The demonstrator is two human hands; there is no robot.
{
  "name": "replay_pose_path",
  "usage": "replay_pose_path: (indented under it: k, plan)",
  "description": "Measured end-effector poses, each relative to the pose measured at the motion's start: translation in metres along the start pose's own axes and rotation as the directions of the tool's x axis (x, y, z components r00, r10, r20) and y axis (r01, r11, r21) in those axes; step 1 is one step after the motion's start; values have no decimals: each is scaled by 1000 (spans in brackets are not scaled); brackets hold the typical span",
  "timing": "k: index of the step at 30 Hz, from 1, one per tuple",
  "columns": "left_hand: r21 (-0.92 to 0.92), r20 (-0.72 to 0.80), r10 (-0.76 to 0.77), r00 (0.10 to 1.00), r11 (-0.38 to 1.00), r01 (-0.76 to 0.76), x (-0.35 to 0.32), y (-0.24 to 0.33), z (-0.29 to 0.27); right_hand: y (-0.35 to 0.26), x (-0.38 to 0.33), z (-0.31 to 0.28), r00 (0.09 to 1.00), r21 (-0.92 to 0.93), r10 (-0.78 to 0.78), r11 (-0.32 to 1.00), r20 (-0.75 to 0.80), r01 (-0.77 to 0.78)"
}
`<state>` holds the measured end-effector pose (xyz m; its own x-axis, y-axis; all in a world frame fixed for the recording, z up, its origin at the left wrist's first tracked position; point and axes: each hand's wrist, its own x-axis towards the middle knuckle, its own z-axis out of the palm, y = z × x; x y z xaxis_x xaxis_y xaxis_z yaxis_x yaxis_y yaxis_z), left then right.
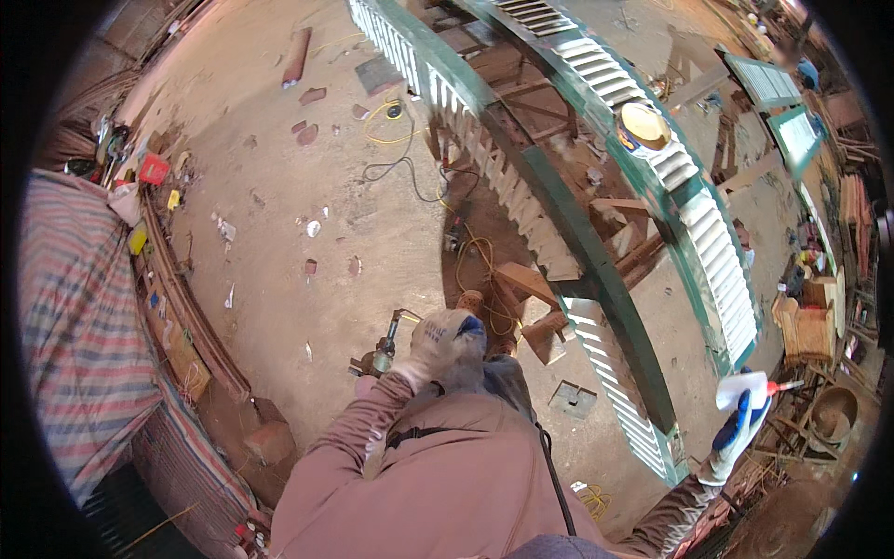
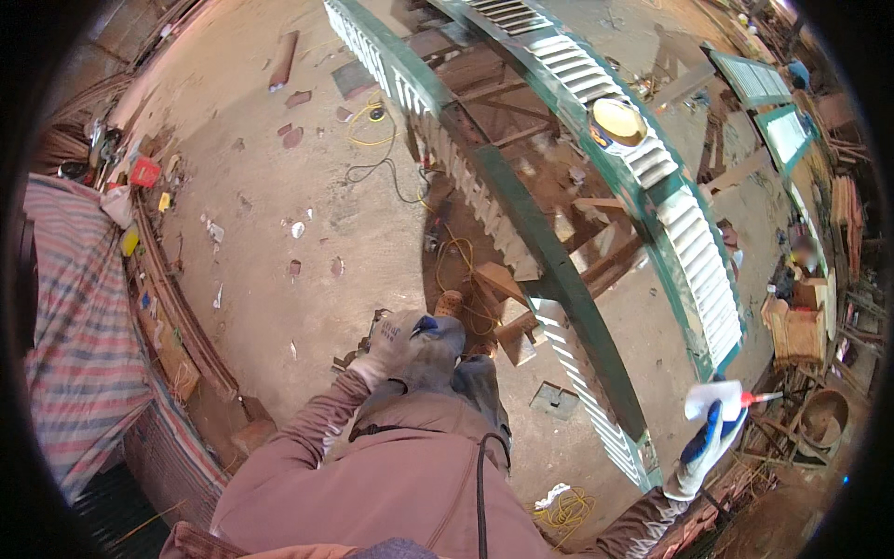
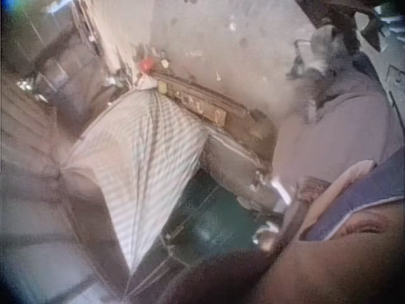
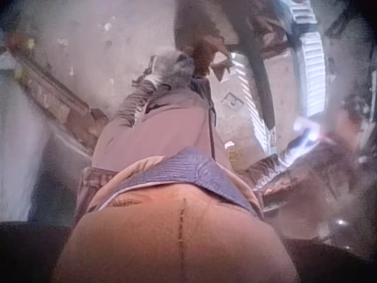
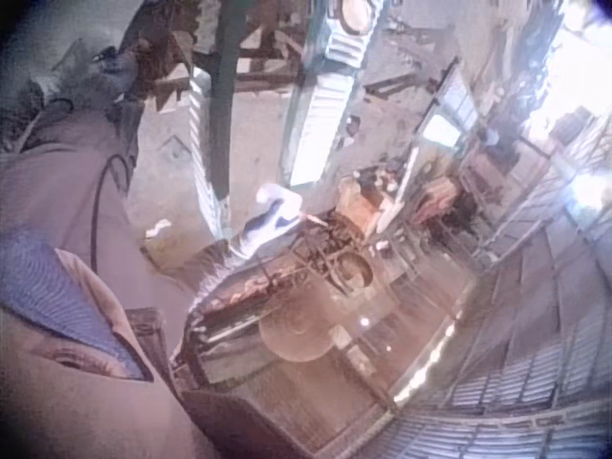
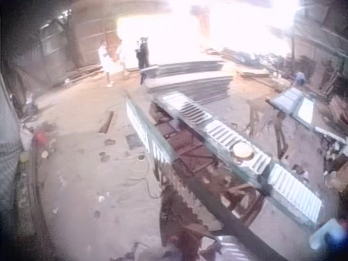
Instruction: The person puts on gloves and handles a green metal frame with white slats. They apply a yellow paste from a container to the frame's joints, then use a power tool to work on the frame. The person continues to apply paste and use the tool on different sections of the frame.
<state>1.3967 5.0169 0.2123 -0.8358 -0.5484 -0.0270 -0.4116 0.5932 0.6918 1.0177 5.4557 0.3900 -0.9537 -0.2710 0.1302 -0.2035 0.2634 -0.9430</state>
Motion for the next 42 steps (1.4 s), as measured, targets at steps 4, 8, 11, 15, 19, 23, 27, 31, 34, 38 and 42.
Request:
replay_pose_path:
  k: [4,8,11,15,19,23,27,31,34,38,42]
  plan:
    - [54,-44,-205,978,977,207,-63,-33,8,-10,25,84,986,86,78,992,150,-91]
    - [-12,-176,-196,965,980,197,-83,-62,-3,-14,49,153,974,11,-14,1000,228,12]
    - [25,-170,-241,955,968,249,-75,-97,-16,-60,79,224,959,-163,26,986,283,22]
    - [119,-155,-294,943,942,313,-33,-164,-49,-42,143,299,942,-29,-27,999,335,39]
    - [153,-59,-429,901,888,433,-32,-268,-122,-10,198,384,954,11,180,982,241,-188]
    - [448,-112,-640,761,650,613,-42,-358,-213,1,235,436,912,14,318,943,259,-333]
    - [287,-294,-699,652,586,758,-26,-400,-272,29,264,456,925,0,308,949,220,-316]
    - [626,-288,-440,851,586,515,-32,-448,-265,40,272,497,945,148,280,941,168,-305]
    - [525,-140,-632,762,605,598,34,-416,-245,65,299,501,937,-20,349,937,1,-349]
    - [492,19,-701,713,627,603,92,-401,-241,96,338,528,918,104,389,919,-81,-380]
    - [351,115,-703,702,690,633,161,-432,-253,146,409,471,959,123,160,983,-233,-134]
